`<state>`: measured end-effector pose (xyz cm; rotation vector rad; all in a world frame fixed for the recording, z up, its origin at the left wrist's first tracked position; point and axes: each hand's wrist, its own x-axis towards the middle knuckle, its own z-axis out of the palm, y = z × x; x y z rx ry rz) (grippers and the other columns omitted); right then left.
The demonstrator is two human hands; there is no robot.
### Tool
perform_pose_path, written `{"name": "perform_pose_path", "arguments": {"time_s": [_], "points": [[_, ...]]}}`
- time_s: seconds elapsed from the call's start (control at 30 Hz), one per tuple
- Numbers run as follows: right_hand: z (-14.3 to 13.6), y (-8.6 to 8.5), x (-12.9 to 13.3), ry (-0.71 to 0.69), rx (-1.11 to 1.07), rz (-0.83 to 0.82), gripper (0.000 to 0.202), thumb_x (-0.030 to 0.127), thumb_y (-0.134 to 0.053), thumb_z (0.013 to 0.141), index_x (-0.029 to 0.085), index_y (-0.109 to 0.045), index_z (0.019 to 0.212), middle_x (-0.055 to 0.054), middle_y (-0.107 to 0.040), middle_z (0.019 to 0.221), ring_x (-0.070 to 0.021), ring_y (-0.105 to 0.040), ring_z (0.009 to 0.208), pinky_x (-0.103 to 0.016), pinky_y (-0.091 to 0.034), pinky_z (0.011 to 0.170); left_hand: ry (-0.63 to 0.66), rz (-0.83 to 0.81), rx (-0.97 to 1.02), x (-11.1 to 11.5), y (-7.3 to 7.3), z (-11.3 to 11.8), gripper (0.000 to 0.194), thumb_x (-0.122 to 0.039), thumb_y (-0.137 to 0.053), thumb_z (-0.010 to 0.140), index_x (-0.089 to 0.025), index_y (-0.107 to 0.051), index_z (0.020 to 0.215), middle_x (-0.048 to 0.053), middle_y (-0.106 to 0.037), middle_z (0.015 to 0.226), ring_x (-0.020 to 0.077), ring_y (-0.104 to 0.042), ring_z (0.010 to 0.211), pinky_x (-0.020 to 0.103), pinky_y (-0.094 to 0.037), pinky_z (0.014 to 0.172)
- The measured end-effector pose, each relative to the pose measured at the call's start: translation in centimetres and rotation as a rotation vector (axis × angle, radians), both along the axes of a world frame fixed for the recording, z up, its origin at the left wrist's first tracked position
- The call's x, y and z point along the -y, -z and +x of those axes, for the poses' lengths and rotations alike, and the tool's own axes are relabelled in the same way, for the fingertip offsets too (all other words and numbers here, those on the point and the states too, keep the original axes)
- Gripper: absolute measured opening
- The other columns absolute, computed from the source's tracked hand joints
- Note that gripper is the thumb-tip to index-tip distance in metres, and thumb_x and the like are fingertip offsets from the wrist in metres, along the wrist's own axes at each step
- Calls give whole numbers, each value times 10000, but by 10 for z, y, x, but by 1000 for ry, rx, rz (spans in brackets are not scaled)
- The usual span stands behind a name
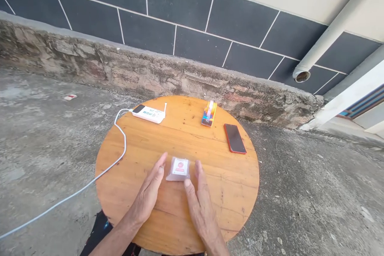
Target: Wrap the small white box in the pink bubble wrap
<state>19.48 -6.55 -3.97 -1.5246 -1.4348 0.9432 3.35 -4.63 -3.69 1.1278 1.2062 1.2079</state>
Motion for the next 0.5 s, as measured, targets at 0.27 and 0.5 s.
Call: {"name": "perform_pose_path", "arguments": {"time_s": [0.27,0.5], "points": [[-42,1,1,-33,-104,-28,745,552,-309,944,177,4,1507,-22,16,1582,-170,-10,1445,-395,-75,1184,66,-73,142,-4,-3,34,737,-644,-267,903,-197,-207,1485,30,-141,1569,223,-134,1437,377,-155,1187],[-23,-6,4,198,-133,31,716,562,-378,920,241,-117,1504,-3,-81,1580,-199,-63,1446,-436,-42,1182,16,-33,225,-6,-10,20,639,-576,-306,931,-240,-247,1471,4,-188,1565,219,-156,1437,383,-130,1193]]}}
